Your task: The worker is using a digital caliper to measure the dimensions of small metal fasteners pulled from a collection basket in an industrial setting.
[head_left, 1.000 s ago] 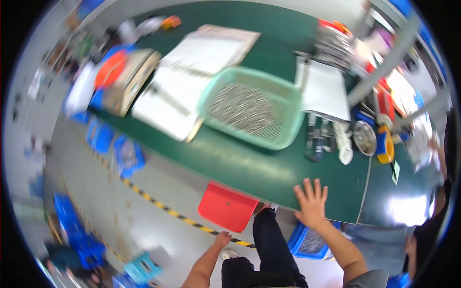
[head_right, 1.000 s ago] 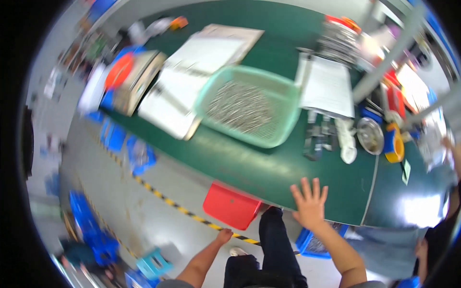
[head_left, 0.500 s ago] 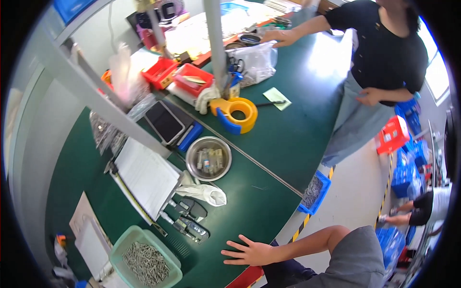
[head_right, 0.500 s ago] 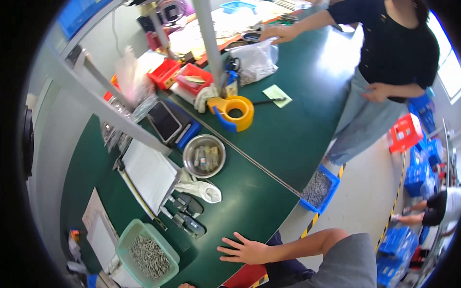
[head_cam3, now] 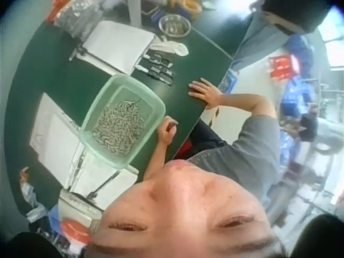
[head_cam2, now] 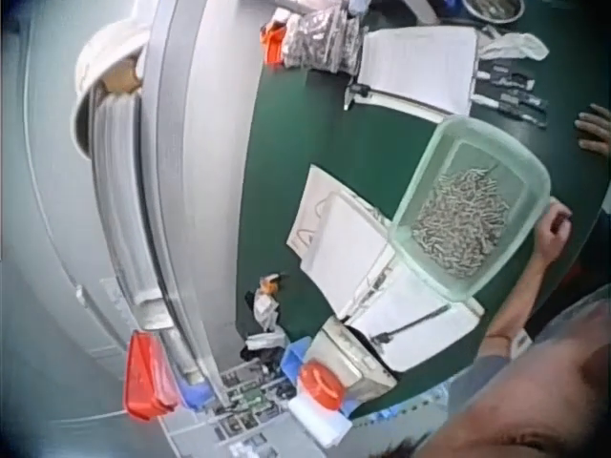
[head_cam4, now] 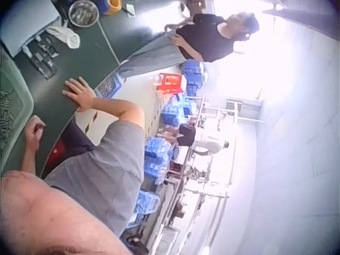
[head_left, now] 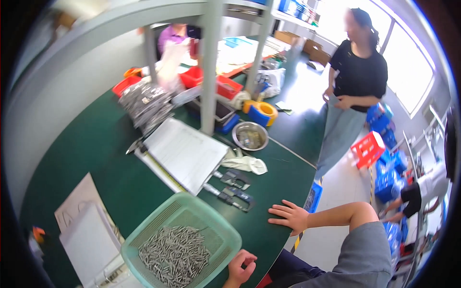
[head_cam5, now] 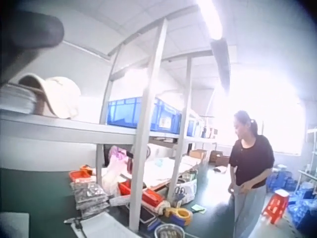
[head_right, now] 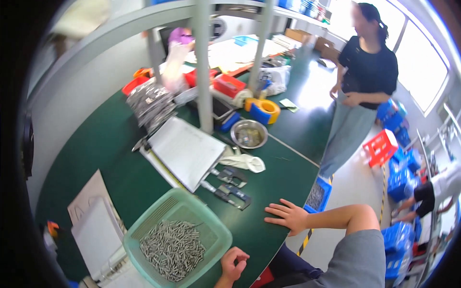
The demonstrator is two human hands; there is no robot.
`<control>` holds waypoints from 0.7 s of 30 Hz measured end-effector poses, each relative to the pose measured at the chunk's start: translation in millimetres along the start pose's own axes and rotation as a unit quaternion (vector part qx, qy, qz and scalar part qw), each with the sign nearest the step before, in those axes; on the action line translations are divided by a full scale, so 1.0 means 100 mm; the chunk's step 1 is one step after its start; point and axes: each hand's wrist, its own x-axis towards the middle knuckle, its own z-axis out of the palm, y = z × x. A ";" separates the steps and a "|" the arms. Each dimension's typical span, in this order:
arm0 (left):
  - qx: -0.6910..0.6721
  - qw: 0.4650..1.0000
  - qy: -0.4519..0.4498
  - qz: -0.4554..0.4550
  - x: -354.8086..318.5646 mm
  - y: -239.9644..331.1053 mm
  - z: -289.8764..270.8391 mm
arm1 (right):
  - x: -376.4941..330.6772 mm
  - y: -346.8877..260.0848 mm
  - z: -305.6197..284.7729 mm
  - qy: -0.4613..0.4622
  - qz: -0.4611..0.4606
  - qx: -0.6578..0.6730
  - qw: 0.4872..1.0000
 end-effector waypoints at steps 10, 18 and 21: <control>-0.317 0.945 0.075 0.019 -0.19 -0.14 0.01 | 0.03 -0.08 0.06 0.012 -0.003 -0.061 0.998; -0.191 0.975 0.097 0.057 -0.03 -0.16 0.00 | -0.06 0.07 0.15 0.193 -0.042 -0.061 0.978; -0.179 0.978 0.086 0.064 0.06 -0.20 0.01 | -0.15 0.05 0.40 0.336 -0.025 -0.087 0.938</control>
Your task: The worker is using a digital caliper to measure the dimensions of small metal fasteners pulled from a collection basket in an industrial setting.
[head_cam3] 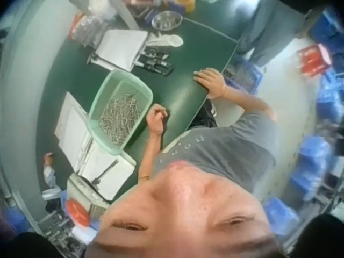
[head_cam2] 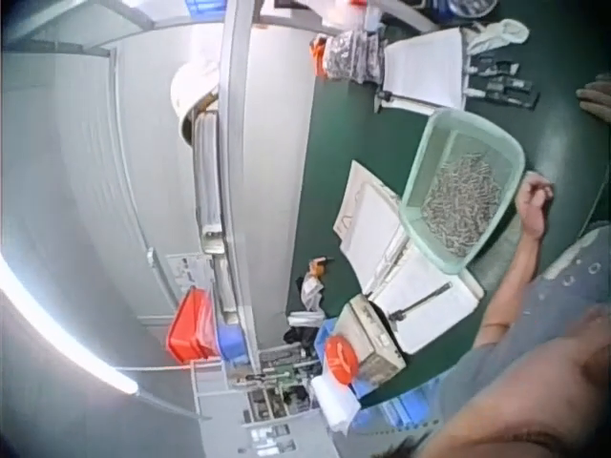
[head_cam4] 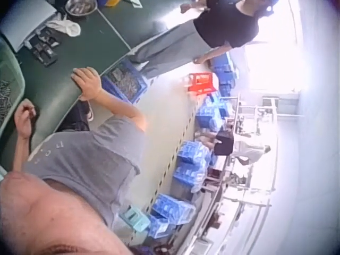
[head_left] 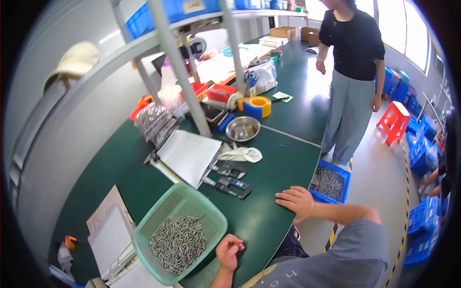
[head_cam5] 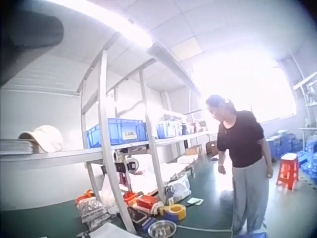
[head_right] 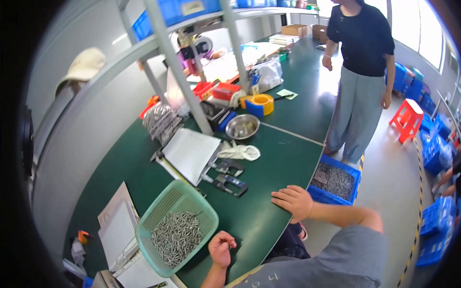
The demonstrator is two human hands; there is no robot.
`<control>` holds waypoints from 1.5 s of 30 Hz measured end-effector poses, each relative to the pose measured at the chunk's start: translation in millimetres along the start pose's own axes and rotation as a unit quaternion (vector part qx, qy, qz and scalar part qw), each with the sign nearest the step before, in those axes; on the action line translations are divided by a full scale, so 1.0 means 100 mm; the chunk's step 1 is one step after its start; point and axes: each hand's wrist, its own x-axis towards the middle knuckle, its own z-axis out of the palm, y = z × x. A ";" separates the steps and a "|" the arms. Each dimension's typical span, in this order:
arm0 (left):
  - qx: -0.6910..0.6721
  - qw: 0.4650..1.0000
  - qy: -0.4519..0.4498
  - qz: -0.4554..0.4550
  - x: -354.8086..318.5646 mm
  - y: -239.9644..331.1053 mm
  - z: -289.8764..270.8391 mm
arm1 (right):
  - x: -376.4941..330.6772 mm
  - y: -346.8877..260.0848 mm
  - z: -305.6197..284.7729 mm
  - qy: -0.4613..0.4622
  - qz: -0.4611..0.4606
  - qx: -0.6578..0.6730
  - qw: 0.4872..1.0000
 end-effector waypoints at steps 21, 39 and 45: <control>0.266 0.961 -0.065 0.027 -0.03 0.07 0.31 | 0.02 0.09 3.70 -0.424 0.133 0.267 0.855; 0.341 0.927 -0.036 0.148 0.04 0.10 0.28 | -2.31 0.12 2.21 -0.155 0.459 0.127 0.865; 0.473 0.869 -0.052 0.138 -0.06 0.06 0.23 | -1.51 -0.17 1.13 -0.051 0.640 0.148 0.752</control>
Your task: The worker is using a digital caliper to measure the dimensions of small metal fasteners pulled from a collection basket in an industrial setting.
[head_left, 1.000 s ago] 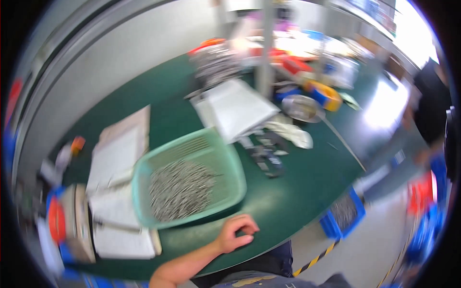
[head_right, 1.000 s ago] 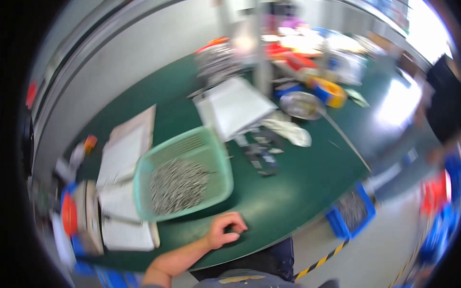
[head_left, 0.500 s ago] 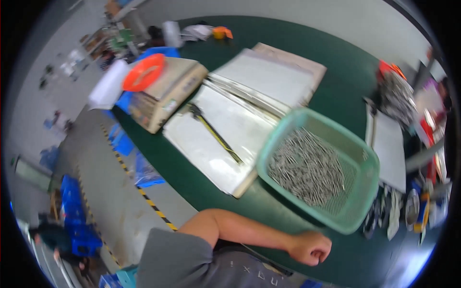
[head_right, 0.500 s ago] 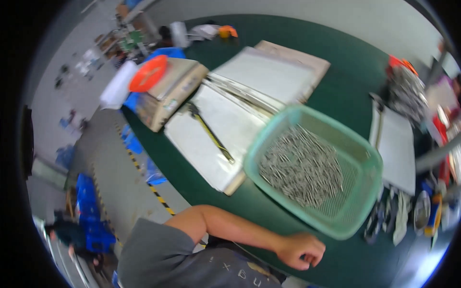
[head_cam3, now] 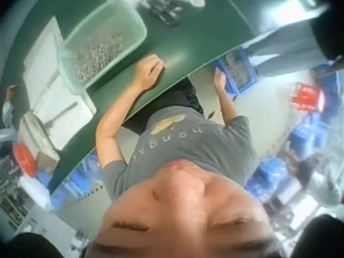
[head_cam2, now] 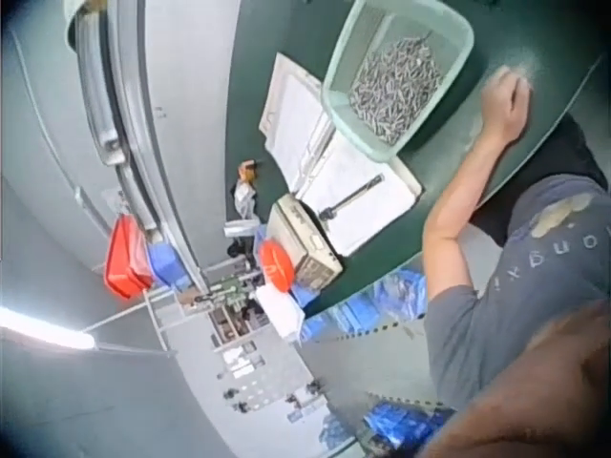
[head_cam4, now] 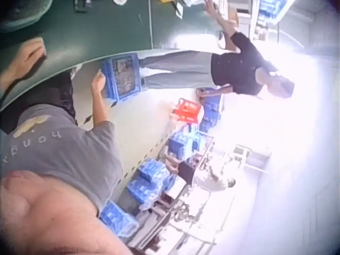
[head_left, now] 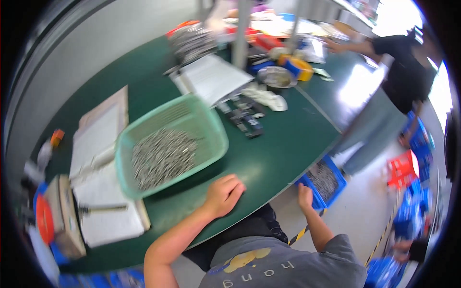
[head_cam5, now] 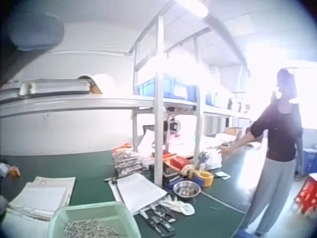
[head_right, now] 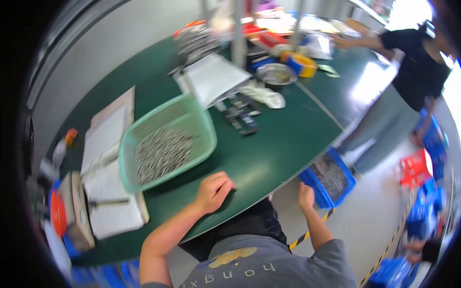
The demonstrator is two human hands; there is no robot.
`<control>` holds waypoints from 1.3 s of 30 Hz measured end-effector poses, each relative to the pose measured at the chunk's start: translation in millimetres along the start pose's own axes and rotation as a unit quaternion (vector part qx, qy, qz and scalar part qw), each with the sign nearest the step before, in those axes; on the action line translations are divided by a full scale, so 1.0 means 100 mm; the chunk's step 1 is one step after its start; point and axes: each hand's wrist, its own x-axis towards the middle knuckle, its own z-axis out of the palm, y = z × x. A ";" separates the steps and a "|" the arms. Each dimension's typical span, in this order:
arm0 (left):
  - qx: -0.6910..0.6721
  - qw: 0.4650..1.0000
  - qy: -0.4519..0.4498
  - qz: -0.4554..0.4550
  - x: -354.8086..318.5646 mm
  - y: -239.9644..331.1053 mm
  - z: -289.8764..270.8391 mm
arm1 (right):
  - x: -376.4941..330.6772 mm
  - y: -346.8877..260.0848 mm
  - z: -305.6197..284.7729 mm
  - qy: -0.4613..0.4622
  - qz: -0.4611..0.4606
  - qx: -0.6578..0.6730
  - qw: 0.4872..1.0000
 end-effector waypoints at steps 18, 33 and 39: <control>-0.045 0.998 -0.037 -0.023 0.10 0.07 0.02 | -0.88 -0.95 -0.70 0.168 -0.128 0.206 0.956; -0.124 0.984 0.004 -0.129 -0.03 0.05 -0.09 | -0.02 -2.22 -0.46 -0.019 -0.458 0.185 0.869; -0.129 0.978 0.030 -0.161 0.03 0.08 -0.05 | 0.02 -2.21 -0.50 -0.031 -0.441 0.202 0.874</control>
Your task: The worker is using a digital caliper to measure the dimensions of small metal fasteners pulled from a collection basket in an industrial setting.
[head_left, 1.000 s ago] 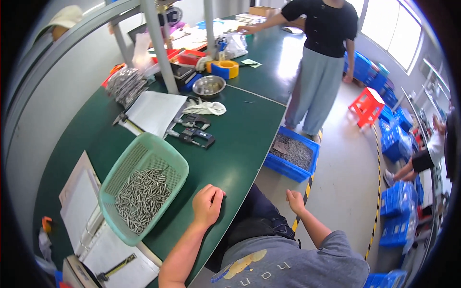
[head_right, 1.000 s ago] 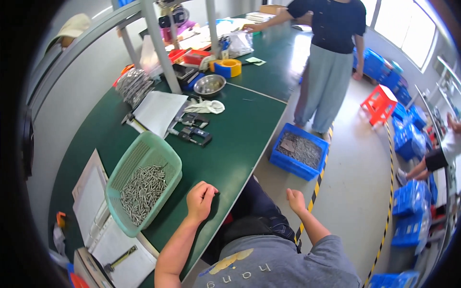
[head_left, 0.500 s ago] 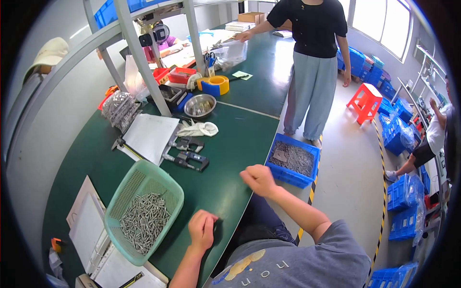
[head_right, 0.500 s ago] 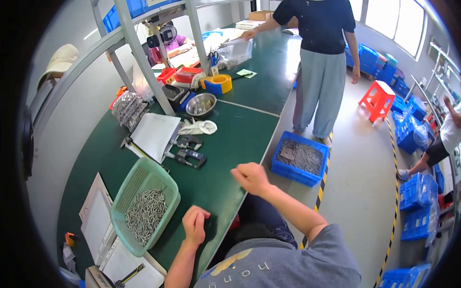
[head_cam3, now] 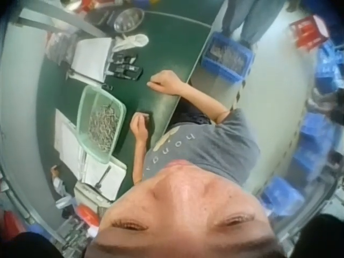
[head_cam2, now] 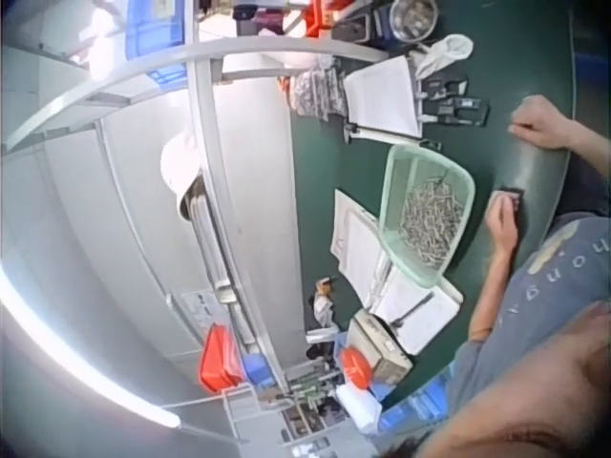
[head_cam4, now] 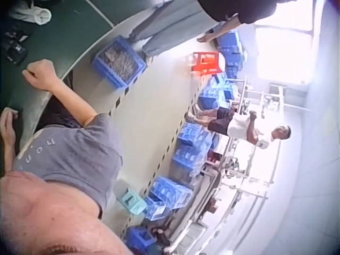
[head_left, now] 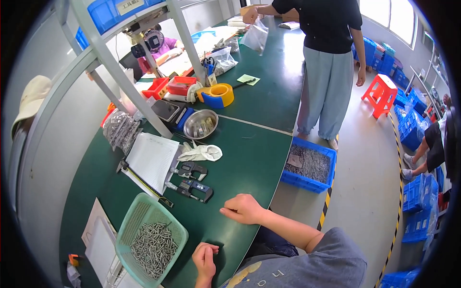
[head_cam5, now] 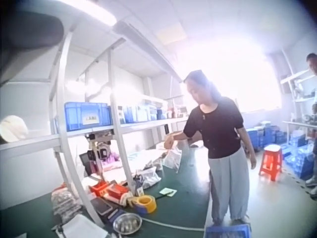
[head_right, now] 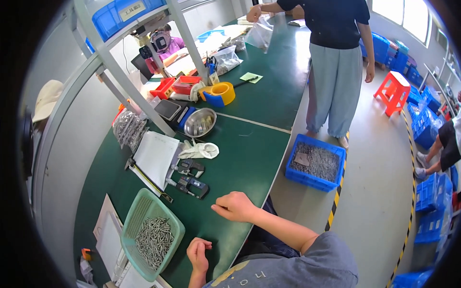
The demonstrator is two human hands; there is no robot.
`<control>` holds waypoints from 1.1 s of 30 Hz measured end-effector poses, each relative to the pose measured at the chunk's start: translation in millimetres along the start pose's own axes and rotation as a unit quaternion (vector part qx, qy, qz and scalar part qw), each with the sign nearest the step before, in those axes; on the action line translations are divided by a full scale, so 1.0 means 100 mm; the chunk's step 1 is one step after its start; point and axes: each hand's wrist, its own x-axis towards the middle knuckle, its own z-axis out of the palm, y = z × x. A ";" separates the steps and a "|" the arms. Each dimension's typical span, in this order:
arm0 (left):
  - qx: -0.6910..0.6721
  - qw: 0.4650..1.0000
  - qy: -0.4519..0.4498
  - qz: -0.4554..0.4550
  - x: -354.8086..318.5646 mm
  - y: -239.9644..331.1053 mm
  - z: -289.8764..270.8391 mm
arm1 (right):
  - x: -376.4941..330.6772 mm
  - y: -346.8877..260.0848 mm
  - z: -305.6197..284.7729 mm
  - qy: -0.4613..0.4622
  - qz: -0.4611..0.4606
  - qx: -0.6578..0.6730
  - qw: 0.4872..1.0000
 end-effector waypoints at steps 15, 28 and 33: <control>0.133 0.990 0.004 0.035 0.08 0.06 0.02 | 0.00 -0.02 -0.06 -0.077 -0.026 0.015 0.997; 0.133 0.981 -0.009 0.143 -0.24 0.18 -0.18 | 0.20 -0.10 0.03 -0.113 0.142 0.046 0.982; 0.190 0.949 0.127 0.218 -0.33 0.49 -0.83 | 1.10 -0.27 0.32 -0.056 0.036 -0.037 0.997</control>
